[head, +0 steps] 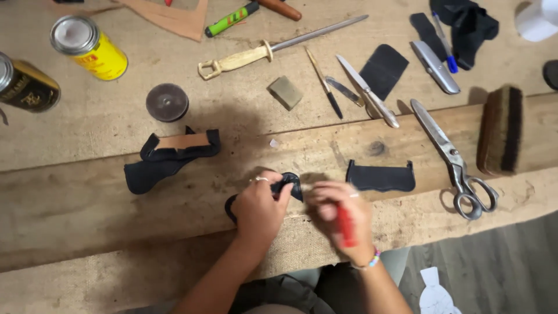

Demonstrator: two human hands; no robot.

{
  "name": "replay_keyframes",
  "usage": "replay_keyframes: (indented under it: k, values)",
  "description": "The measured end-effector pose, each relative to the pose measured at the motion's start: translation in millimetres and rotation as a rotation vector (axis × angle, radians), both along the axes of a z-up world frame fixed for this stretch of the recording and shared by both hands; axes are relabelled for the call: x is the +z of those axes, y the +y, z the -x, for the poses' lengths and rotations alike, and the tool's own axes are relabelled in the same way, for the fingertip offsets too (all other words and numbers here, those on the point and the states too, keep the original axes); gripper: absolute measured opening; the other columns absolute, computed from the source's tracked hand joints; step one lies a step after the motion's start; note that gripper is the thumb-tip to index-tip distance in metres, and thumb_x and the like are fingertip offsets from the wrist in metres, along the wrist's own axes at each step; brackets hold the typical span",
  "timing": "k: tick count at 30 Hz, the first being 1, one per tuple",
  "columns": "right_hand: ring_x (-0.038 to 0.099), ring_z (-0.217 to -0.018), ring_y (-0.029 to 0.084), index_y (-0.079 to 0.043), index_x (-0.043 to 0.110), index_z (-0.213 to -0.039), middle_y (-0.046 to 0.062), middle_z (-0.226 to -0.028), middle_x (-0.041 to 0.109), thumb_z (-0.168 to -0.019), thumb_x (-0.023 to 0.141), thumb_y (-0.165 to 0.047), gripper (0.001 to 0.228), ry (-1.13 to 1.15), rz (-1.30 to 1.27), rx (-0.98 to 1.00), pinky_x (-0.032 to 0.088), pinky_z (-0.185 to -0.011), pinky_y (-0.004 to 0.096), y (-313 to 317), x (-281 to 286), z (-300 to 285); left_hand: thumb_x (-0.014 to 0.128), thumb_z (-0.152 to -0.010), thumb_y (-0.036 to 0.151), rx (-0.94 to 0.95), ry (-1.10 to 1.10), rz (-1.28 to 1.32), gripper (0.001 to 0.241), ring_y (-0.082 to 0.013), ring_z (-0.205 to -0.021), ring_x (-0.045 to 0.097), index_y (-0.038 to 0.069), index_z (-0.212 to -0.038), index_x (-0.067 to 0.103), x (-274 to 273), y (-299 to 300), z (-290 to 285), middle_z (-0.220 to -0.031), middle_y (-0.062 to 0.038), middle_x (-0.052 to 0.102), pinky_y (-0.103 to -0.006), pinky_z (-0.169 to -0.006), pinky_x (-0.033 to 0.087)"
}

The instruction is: Tracing and cutting leather pieces using a utility knife on a wooden workbench

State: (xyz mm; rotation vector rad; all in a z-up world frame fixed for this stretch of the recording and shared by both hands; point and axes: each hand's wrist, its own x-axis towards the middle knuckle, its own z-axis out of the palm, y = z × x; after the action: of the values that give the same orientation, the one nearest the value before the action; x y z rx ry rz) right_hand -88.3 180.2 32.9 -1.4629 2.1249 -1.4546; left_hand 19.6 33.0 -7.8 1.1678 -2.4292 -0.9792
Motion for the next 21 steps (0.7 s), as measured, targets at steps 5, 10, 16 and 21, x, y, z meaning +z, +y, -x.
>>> replay_keyframes:
  k: [5,10,16,21]
  values:
    - [0.053,-0.119,0.024,-0.006,0.068,-0.115,0.01,-0.119,0.056,-0.103,0.05,-0.05,0.049,-0.065,-0.001,-0.28,0.044,-0.107,0.038,13,-8,32,0.089,-0.086,0.032,-0.031,0.296,0.438,0.024,-0.0196,-0.067,0.066,0.017,-0.087,0.07,-9,9,-3,-0.079,0.0,0.067,-0.0336,-0.053,0.046]
    - [0.063,-0.11,0.026,0.0,0.062,-0.116,0.017,-0.119,0.06,-0.106,0.045,-0.041,0.045,-0.35,0.11,-0.281,0.052,-0.098,0.039,-7,-14,39,0.092,-0.078,0.035,0.001,0.302,0.448,0.024,-0.0188,-0.066,0.069,0.021,-0.087,0.075,-29,6,-2,-0.075,0.002,0.068,-0.0327,-0.054,0.052]
    - [0.067,-0.11,0.025,-0.008,0.061,-0.093,0.014,-0.111,0.069,-0.086,0.077,-0.008,0.017,-0.657,0.17,-0.142,0.053,-0.101,0.045,-21,-36,52,0.092,-0.078,0.034,-0.029,0.281,0.426,0.023,-0.0181,-0.062,0.067,0.021,-0.083,0.074,-10,1,-5,-0.071,0.002,0.065,-0.0319,-0.052,0.051]
    - [0.063,-0.08,0.01,-0.013,0.064,-0.087,0.002,-0.089,0.068,-0.083,0.079,-0.001,0.02,-0.599,0.024,-0.017,0.055,-0.077,0.024,-40,-21,51,0.091,-0.084,0.02,-0.116,0.298,0.42,0.022,-0.0198,-0.071,0.067,0.014,-0.083,0.07,-5,0,-5,-0.079,-0.003,0.068,-0.0318,-0.062,0.052]
